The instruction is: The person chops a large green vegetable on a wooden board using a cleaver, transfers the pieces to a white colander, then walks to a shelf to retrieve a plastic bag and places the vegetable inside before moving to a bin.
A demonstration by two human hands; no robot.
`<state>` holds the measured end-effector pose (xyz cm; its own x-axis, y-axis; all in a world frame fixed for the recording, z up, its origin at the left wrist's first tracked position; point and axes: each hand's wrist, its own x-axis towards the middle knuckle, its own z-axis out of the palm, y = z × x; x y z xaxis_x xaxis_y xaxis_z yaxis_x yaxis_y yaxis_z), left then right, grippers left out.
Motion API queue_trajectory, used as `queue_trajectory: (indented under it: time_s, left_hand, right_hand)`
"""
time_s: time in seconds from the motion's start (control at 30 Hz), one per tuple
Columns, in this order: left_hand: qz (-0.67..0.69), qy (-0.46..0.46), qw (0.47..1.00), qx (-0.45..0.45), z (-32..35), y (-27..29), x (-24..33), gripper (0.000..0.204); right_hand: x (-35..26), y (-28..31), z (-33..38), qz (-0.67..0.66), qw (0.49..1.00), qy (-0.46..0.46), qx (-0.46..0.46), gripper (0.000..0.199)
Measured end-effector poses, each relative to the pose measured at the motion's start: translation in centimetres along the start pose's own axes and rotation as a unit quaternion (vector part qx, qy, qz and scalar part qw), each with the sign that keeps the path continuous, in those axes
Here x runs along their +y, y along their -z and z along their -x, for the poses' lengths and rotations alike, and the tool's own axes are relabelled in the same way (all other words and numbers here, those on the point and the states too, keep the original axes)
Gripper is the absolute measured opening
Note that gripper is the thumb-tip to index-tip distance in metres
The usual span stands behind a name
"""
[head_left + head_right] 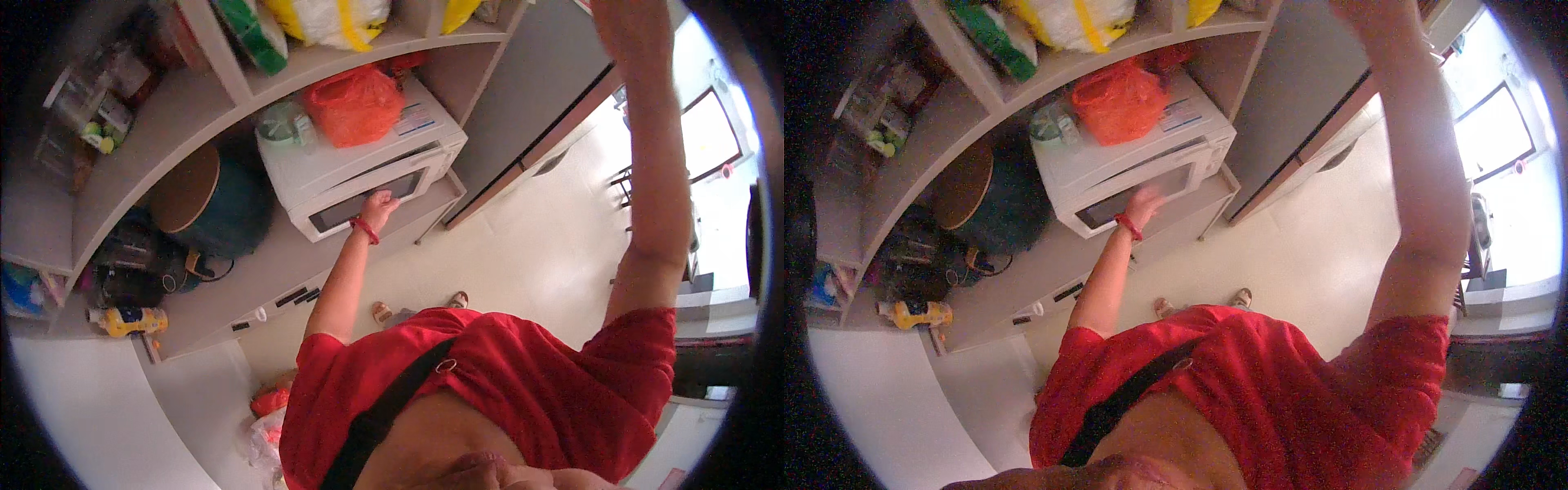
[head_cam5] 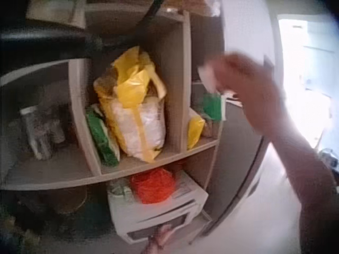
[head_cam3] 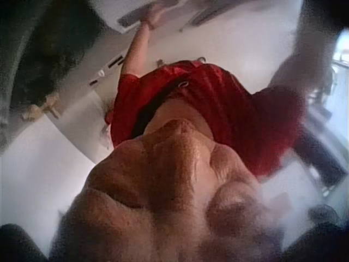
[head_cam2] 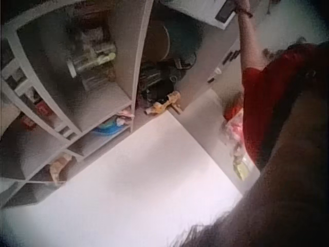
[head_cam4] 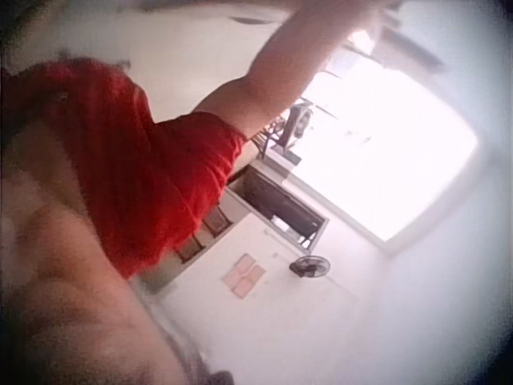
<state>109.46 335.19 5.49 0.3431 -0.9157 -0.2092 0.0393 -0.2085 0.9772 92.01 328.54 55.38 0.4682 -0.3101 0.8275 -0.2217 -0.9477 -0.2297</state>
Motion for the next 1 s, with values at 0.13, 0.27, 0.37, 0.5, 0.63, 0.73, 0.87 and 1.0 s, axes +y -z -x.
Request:
queue_trajectory:
  time_s: [0.13, 0.27, 0.37, 0.5, 0.63, 0.73, 0.87, 1.0]
  left_hand:
    - [0.031, 0.067, 0.997, 0.034, 1.0, -0.7, 2.3, 0.056]
    - [0.076, 0.058, 0.994, 0.052, -0.1, -2.5, 2.1, 0.046]
    - [0.081, 0.063, 0.991, 0.090, -1.0, -1.7, 1.4, 0.030]
    - [0.069, 0.100, 0.980, 0.157, -1.6, -0.1, 1.4, 0.023]
    - [0.051, 0.121, 0.963, 0.236, -2.4, -0.5, 2.3, 0.027]
    - [0.034, 0.124, 0.962, 0.242, -1.4, -2.7, 2.6, 0.030]
    - [0.020, 0.114, 0.993, 0.022, 1.8, -16.0, 5.2, 0.026]
    - [0.131, 0.130, 0.929, -0.320, 4.6, -34.6, 10.9, 0.031]
  right_hand:
    - [5.6, -0.3, 10.1, -0.279, 0.936, -0.209, -0.050, 0.017]
    - [9.2, 0.3, 20.2, -0.348, 0.809, -0.473, -0.037, 0.015]
    - [12.8, 0.0, 26.9, -0.470, 0.689, -0.552, 0.002, 0.015]
    - [14.9, 1.9, 32.0, -0.533, 0.592, -0.602, 0.053, 0.013]
    - [18.0, 6.2, 35.3, -0.547, 0.575, -0.603, 0.082, 0.018]
    - [20.3, 10.1, 38.3, -0.552, 0.571, -0.596, 0.116, 0.025]
    - [21.8, 14.3, 41.5, -0.540, 0.581, -0.590, 0.149, 0.030]
    - [23.0, 17.8, 44.1, -0.518, 0.602, -0.578, 0.186, 0.032]
